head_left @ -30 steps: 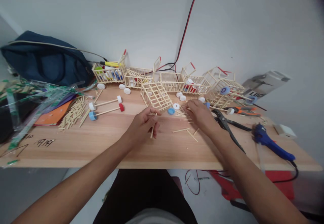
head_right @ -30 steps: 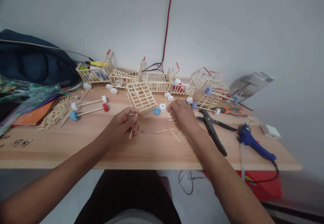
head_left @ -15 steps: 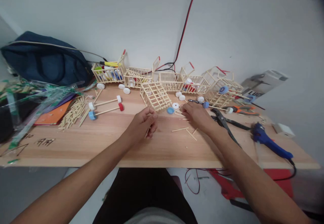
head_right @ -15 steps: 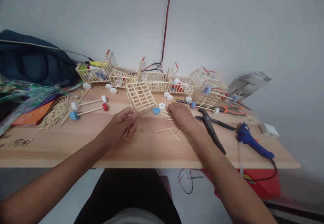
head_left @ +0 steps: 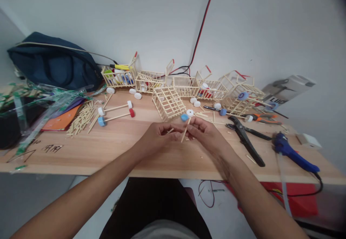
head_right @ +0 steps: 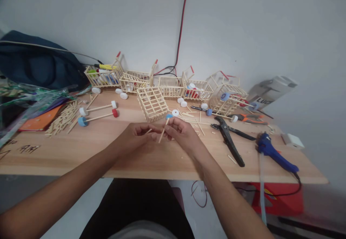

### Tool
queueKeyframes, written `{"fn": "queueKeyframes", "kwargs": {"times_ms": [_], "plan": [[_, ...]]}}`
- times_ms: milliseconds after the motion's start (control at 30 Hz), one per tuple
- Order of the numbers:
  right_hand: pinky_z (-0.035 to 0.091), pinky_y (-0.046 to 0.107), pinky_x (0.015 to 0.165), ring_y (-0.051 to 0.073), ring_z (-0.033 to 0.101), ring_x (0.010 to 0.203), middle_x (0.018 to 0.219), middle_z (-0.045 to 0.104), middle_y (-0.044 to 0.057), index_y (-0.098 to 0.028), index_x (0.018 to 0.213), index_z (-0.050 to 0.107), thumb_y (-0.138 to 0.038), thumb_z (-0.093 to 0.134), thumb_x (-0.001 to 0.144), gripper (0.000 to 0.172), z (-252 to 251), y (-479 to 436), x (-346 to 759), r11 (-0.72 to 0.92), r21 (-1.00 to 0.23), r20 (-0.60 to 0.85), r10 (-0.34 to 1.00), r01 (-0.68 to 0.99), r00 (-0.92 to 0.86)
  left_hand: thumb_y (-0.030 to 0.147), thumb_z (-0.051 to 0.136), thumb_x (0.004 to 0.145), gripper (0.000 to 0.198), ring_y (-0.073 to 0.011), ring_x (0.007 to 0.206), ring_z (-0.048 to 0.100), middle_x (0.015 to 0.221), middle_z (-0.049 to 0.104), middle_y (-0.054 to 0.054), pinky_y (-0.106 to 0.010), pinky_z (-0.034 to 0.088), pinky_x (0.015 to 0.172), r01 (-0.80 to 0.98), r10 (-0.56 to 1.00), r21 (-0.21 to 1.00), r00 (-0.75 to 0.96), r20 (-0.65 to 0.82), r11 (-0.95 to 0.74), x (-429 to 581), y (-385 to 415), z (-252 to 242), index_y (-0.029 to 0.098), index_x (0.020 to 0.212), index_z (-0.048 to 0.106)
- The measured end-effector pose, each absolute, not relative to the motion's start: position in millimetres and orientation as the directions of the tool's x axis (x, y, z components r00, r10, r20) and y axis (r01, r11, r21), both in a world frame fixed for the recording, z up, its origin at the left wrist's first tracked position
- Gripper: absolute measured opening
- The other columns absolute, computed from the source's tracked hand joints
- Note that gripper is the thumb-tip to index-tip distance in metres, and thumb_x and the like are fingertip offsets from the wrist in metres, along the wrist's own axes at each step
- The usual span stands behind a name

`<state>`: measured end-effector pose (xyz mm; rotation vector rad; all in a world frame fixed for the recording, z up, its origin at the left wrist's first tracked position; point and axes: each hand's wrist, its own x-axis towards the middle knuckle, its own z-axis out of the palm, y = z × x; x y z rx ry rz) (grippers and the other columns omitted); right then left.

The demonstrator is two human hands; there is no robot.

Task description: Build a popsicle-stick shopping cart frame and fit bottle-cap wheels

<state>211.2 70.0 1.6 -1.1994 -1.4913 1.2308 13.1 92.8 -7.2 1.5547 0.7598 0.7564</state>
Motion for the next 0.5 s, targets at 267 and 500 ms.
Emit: {"fn": "queueKeyframes", "kwargs": {"times_ms": [267, 500], "plan": [[0.04, 0.022, 0.056, 0.009, 0.052, 0.058, 0.068, 0.061, -0.003, -0.02, 0.08, 0.055, -0.042, 0.063, 0.084, 0.024, -11, 75, 198, 0.07, -0.997, 0.066, 0.989, 0.03, -0.132, 0.035, 0.06, 0.082, 0.023, -0.0095, 0.061, 0.05, 0.07, 0.062, 0.001, -0.022, 0.035, 0.059, 0.063, 0.778, 0.996, 0.628, 0.005, -0.057, 12, 92, -5, 0.014, 0.07, 0.061], [0.04, 0.023, 0.056, 0.01, 0.052, 0.057, 0.066, 0.063, -0.001, -0.019, 0.081, 0.06, -0.044, 0.066, 0.08, 0.025, -11, 65, 213, 0.056, -0.983, 0.061, 0.998, 0.173, 0.026, 0.029, 0.049, 0.087, 0.027, -0.0113, 0.062, 0.049, 0.063, 0.056, 0.003, -0.024, 0.037, 0.064, 0.214, 0.838, 0.963, 0.545, 0.023, -0.165, 11, 91, -2, 0.016, 0.065, 0.055]]}}
